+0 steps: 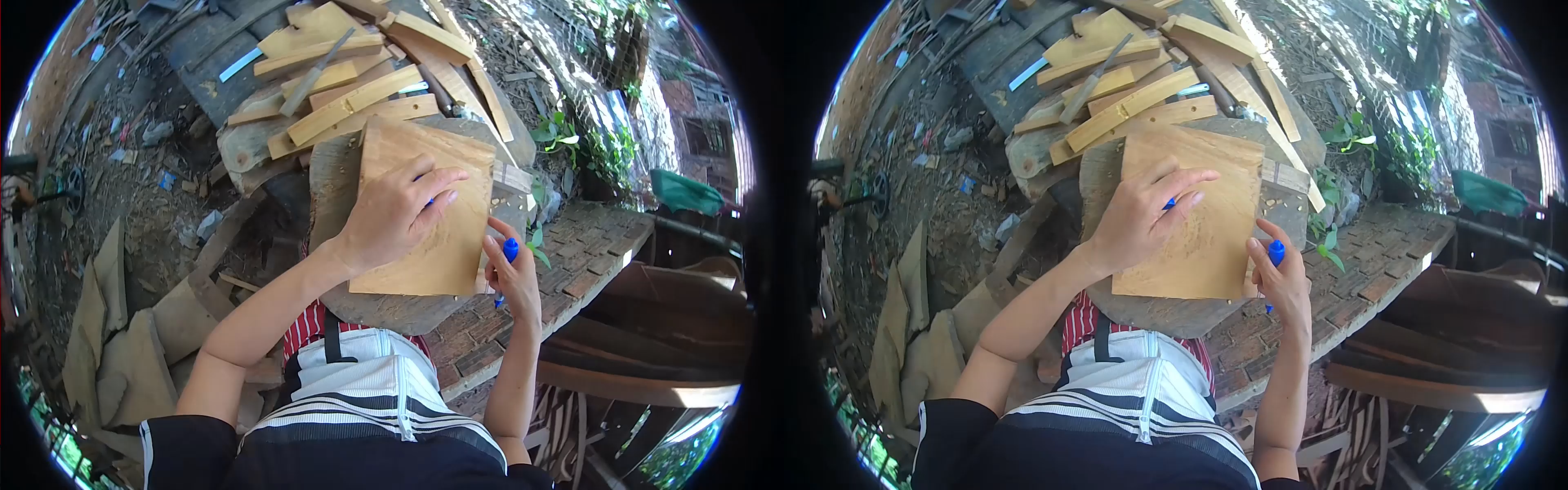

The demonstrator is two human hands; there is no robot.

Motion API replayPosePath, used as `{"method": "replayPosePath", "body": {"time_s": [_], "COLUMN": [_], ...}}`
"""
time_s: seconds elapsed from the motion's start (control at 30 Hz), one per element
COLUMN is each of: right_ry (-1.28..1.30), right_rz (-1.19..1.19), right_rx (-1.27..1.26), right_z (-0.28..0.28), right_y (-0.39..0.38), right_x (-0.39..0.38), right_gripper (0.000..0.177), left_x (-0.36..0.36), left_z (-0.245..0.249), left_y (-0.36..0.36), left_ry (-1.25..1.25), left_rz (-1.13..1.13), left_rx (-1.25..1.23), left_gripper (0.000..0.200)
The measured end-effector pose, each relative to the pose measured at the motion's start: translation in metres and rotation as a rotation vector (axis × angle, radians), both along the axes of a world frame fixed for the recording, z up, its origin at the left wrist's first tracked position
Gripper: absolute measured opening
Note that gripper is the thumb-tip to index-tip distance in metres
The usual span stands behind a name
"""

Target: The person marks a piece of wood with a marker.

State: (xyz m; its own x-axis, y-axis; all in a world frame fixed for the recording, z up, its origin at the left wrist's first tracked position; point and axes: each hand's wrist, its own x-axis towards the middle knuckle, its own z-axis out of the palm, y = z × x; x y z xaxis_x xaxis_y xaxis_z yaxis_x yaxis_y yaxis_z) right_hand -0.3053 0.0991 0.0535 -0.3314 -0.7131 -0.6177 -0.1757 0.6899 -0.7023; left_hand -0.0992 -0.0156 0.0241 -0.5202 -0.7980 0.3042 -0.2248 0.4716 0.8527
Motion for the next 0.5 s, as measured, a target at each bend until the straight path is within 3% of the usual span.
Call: {"method": "replayPosePath", "body": {"time_s": [0.1,0.17,0.3,0.37,0.43,0.5], "right_ry": [0.007,-0.045,-0.23,-0.285,-0.263,-0.355], "right_rz": [-0.073,-0.184,-0.438,-0.558,-0.608,-0.432], "right_rx": [-0.159,-0.218,-0.377,-0.637,-0.681,-0.589], "right_z": [0.0,0.003,0.001,-0.014,-0.026,-0.039], "right_y": [0.02,0.036,0.061,0.068,0.076,0.084], "right_x": [-0.002,-0.006,-0.008,-0.009,-0.013,-0.02], "right_gripper": [0.047,0.046,0.041,0.041,0.044,0.055], "left_x": [-0.041,-0.05,-0.053,-0.055,-0.052,-0.052], "left_z": [-0.02,-0.035,-0.036,-0.037,-0.04,-0.041], "left_y": [-0.011,-0.023,-0.024,-0.025,-0.027,-0.028], "left_ry": [-0.128,-0.344,-0.505,-0.56,-0.589,-0.625], "left_rz": [-0.084,-0.06,-0.182,-0.128,-0.169,-0.158], "left_rx": [-0.187,-0.386,-0.504,-0.613,-0.611,-0.572], "left_gripper": [0.031,0.032,0.036,0.039,0.041,0.043]}}
